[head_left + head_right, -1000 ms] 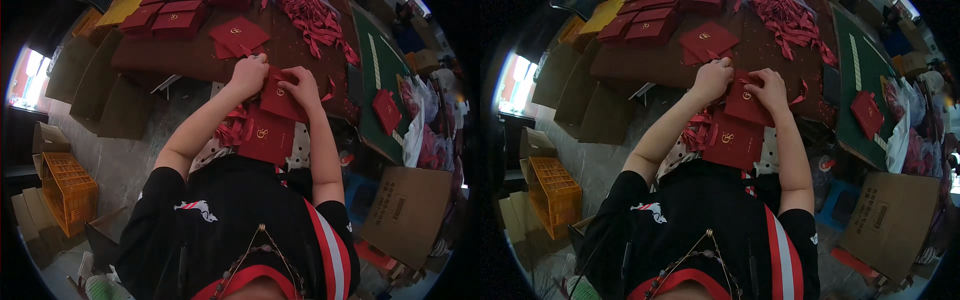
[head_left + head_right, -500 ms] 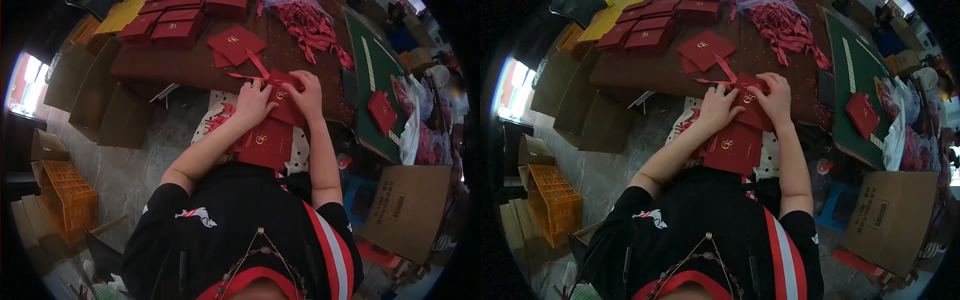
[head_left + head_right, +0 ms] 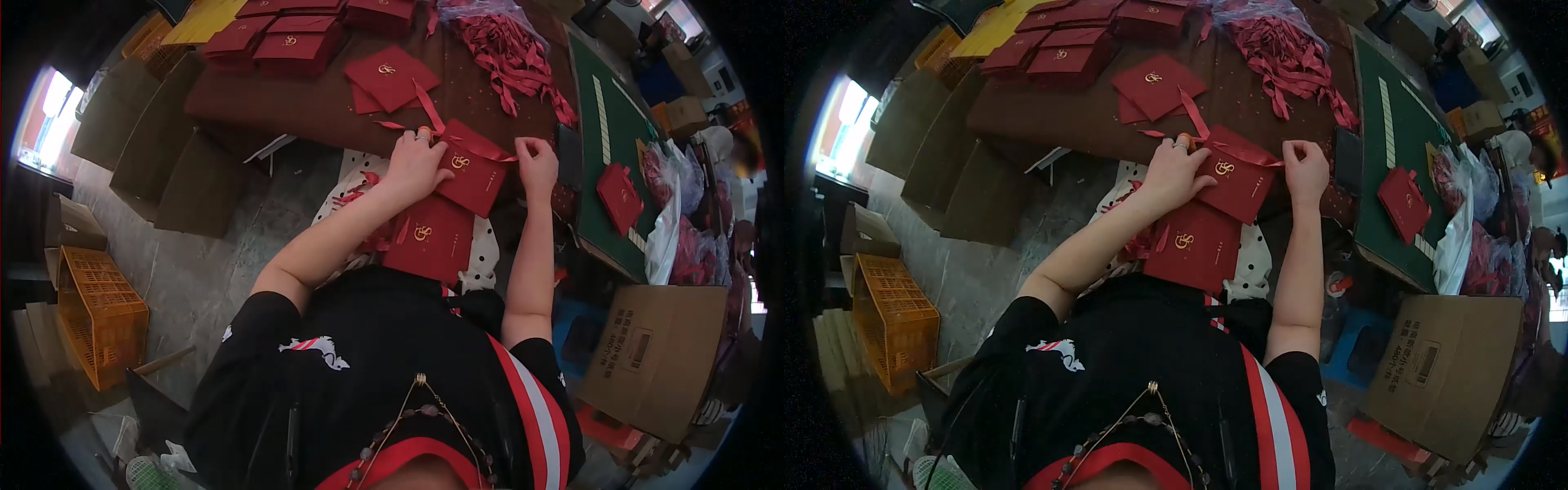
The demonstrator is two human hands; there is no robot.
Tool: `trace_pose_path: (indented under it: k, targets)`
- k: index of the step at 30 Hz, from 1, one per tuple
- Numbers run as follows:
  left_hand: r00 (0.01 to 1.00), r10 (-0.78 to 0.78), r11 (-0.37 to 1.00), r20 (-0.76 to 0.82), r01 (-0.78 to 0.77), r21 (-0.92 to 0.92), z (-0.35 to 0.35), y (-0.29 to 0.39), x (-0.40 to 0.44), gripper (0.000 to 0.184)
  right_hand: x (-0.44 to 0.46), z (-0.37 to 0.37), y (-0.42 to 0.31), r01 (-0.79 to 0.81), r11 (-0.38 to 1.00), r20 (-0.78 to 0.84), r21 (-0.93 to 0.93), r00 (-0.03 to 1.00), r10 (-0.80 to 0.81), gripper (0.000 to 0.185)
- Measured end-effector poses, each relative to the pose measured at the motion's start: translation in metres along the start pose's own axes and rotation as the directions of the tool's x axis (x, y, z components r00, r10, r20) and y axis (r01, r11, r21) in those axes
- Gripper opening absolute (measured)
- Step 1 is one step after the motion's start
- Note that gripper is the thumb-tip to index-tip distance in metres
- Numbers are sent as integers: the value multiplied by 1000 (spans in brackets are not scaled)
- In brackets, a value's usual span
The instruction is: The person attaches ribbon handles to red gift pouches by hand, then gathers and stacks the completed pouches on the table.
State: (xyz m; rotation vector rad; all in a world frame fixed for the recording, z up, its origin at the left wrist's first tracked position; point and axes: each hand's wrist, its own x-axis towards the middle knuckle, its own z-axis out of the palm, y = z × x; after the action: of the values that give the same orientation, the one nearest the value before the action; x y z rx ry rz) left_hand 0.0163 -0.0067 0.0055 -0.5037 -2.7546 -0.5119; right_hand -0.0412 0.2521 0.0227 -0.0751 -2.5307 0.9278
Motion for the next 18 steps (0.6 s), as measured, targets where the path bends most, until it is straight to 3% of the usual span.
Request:
trace_pose_path:
  k: [1, 2, 4, 5, 7, 9, 10, 12, 14, 18]
  targets:
    - [1000, -2, 1000, 3, 2, -2, 1, -1, 3, 55, -1, 0, -6, 148, 983, -104, 106, 985, -137, 19]
    - [1000, -4, 1000, 6, 4, -5, 2, -2, 7, 55, -3, 1, -13, 148, 984, -103, 104, 985, -137, 19]
    - [1000, -10, 999, 8, 11, -31, 4, -3, 15, 55, -14, -1, -42, 138, 812, -37, 567, 989, -143, 12]
    - [1000, -16, 999, 4, 16, -51, 5, -3, 18, 55, -20, 4, -47, 113, 797, 64, 593, 980, -187, 13]
    - [998, -12, 995, -67, 5, -97, 10, -5, 18, 48, -33, 14, -58, 90, 847, 225, 524, 944, -240, 14]
    - [951, -59, 967, -304, -21, -254, 18, -13, 14, 39, -42, 25, -64, 48, 851, 278, 524, 934, -224, 17]
    - [945, -104, 961, -309, 16, -274, 7, -13, 9, 26, -45, 36, -55, -14, 850, 326, 526, 927, -187, 18]
    - [924, -151, 962, -350, 56, -267, 6, -23, -2, 21, -46, 48, -43, 36, 867, 306, 497, 928, -214, 18]
    - [892, -224, 958, -392, 129, -255, 5, -34, -13, 11, -48, 43, -49, -30, 914, 361, 405, 923, -129, 17]
    - [875, -259, 957, -410, 175, -231, -4, -32, -27, 10, -51, 42, -55, -6, 933, 355, 360, 926, -131, 16]
